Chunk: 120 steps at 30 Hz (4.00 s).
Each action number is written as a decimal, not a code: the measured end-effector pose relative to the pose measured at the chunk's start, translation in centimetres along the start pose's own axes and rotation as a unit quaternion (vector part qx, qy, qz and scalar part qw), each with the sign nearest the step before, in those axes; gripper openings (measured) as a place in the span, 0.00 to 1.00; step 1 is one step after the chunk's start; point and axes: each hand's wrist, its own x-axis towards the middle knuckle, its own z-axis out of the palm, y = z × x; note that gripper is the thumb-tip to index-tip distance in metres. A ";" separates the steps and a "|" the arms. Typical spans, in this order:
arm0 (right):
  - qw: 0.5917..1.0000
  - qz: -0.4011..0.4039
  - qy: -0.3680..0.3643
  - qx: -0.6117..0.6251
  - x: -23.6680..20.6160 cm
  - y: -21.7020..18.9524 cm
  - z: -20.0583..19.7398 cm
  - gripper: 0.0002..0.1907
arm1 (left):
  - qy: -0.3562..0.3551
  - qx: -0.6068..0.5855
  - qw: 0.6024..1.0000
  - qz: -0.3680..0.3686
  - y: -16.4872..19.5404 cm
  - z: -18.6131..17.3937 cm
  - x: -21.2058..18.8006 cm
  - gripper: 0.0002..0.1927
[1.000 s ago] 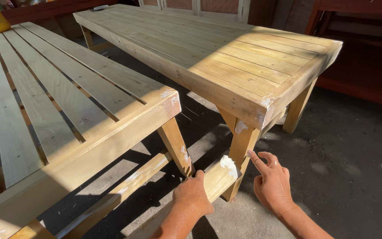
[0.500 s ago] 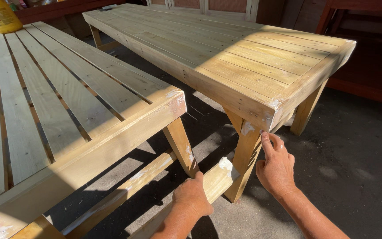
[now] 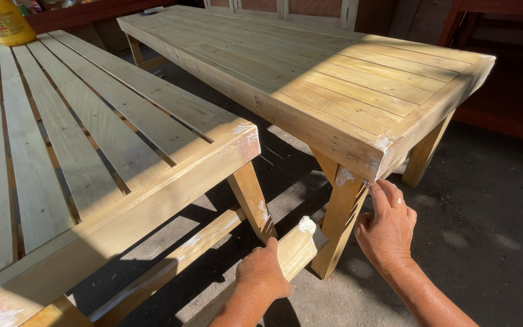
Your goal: The person holds a narrow wooden stick in one hand and uses a finger from the other hand to press white wood filler into small holes and gaps on the edges and legs of unfinished wooden benches, moving along the bench frames to fill each spot.
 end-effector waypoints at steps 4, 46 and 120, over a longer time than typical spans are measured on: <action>0.994 0.070 -0.035 0.074 0.1 0.2 0.0 0.38 | -0.002 0.003 1.000 -0.007 -0.5 0.1 0.0 0.49; 0.915 -0.257 -0.218 -0.220 -3.0 -3.4 0.0 0.44 | 0.060 0.069 0.995 0.036 0.6 0.6 -0.5 0.45; 0.975 0.134 -0.153 0.084 -0.1 1.1 3.2 0.45 | 0.023 0.030 0.999 -0.010 0.0 0.2 -1.5 0.50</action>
